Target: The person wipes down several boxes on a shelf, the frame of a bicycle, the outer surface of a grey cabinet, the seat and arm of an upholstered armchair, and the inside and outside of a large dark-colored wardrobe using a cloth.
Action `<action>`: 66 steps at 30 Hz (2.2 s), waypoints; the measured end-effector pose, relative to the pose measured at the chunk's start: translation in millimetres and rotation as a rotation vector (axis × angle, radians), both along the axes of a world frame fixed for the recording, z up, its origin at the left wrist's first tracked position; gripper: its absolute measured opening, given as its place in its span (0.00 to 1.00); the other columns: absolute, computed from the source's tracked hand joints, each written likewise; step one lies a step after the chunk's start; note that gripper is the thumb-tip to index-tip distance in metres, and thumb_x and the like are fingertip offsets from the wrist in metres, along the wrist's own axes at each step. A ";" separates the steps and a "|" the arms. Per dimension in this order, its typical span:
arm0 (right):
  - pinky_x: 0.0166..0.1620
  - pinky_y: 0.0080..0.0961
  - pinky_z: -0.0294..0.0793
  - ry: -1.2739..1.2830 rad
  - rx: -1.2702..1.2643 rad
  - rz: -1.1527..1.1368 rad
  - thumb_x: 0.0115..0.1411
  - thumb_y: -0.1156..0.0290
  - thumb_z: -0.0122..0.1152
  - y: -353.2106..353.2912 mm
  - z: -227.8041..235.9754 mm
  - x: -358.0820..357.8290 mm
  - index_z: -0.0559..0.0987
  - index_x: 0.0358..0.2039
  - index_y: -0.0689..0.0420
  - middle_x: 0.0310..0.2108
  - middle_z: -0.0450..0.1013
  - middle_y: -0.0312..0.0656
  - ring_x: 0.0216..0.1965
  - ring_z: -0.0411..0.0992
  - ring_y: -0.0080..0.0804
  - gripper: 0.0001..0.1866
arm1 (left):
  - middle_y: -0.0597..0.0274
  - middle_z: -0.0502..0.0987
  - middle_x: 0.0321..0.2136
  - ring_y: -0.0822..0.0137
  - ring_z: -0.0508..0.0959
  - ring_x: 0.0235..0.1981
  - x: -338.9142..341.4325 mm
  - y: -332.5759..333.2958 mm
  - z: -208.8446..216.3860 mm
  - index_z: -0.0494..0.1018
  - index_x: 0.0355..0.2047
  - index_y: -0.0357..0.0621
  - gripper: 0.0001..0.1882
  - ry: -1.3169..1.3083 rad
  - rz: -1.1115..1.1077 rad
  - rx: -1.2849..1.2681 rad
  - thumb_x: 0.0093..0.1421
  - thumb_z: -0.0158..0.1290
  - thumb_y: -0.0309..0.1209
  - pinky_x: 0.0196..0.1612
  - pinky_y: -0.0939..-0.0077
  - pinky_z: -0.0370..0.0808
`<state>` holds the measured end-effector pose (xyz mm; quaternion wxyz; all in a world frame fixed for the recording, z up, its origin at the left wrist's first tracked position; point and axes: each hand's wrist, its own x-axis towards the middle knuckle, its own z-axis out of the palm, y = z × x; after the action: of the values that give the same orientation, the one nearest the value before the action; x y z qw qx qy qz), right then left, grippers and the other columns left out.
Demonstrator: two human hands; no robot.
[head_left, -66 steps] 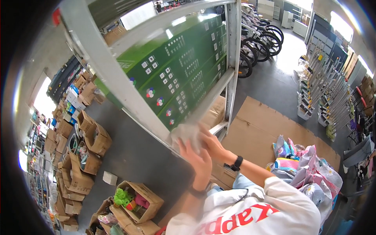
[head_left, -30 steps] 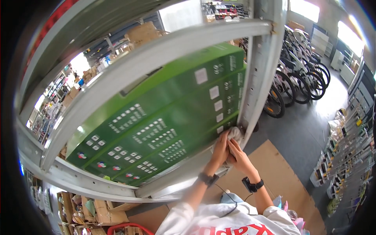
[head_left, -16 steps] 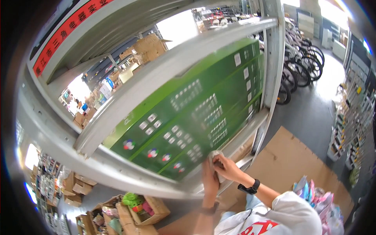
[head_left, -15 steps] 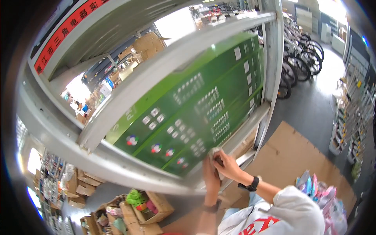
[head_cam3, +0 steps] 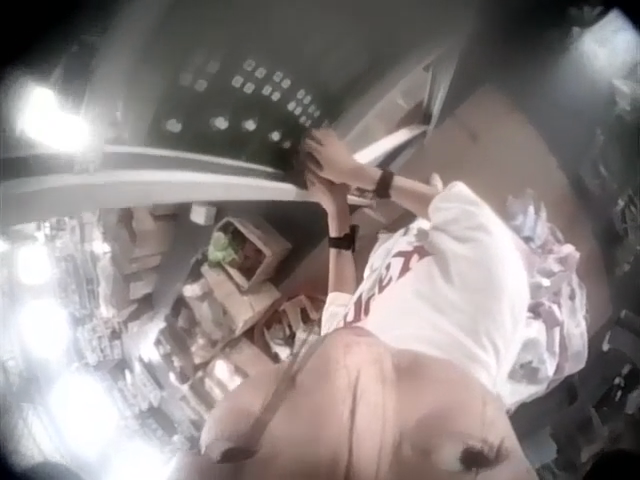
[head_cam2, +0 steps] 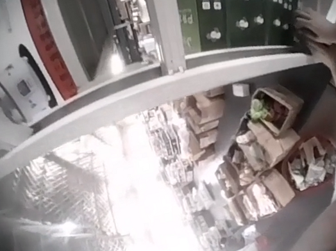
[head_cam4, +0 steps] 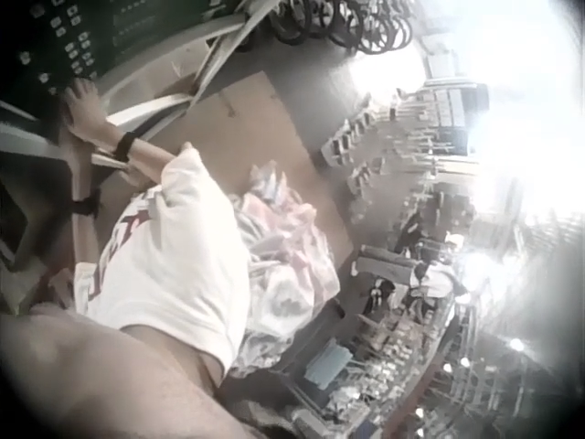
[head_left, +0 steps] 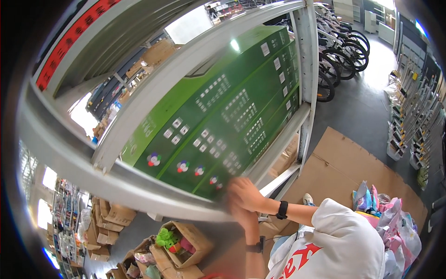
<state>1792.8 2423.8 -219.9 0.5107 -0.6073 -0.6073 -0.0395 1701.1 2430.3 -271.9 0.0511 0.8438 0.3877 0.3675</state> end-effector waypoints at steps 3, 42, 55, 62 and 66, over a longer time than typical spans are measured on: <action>0.44 0.35 0.65 0.020 -0.026 0.067 0.51 0.72 0.54 -8.3 -11.0 30.0 0.70 0.34 0.55 0.37 0.66 0.42 0.42 0.65 0.43 0.09 | 0.45 0.65 0.48 0.48 0.67 0.49 31.1 -11.4 2.1 0.58 0.51 0.32 0.26 0.053 0.143 0.214 0.57 0.50 0.35 0.52 0.57 0.65; 0.49 0.34 0.65 0.127 0.093 -0.288 0.58 0.80 0.44 -64.2 -51.7 239.3 0.71 0.38 0.62 0.42 0.68 0.50 0.44 0.67 0.49 0.09 | 0.45 0.59 0.55 0.48 0.59 0.57 238.7 -39.2 -15.3 0.58 0.57 0.46 0.33 -0.088 -0.323 0.043 0.49 0.51 0.32 0.59 0.55 0.55; 0.40 0.36 0.68 0.101 0.067 0.046 0.50 0.82 0.45 -4.6 -47.1 -8.5 0.71 0.32 0.62 0.35 0.69 0.50 0.36 0.68 0.50 0.09 | 0.42 0.62 0.52 0.46 0.62 0.53 -13.3 -22.3 -22.8 0.57 0.56 0.37 0.33 -0.052 0.031 -0.098 0.47 0.50 0.28 0.57 0.55 0.58; 0.34 0.38 0.66 0.090 0.091 0.099 0.46 0.80 0.48 4.0 -46.2 -19.0 0.70 0.29 0.61 0.29 0.68 0.47 0.30 0.66 0.50 0.08 | 0.38 0.61 0.52 0.43 0.61 0.54 -29.3 -22.7 -29.2 0.54 0.55 0.30 0.36 -0.105 -0.041 -0.172 0.44 0.51 0.25 0.58 0.55 0.57; 0.34 0.38 0.66 0.085 0.083 0.128 0.46 0.79 0.50 2.8 -46.3 -18.0 0.70 0.29 0.61 0.29 0.68 0.47 0.30 0.66 0.49 0.08 | 0.37 0.59 0.53 0.42 0.60 0.54 -20.9 -21.2 -52.4 0.55 0.55 0.32 0.33 -0.022 0.075 -0.032 0.49 0.51 0.29 0.57 0.53 0.56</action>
<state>1774.8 2426.7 -266.2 0.5620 -0.5467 -0.6207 -0.0060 1680.2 2409.1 -324.3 0.0553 0.8237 0.4244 0.3721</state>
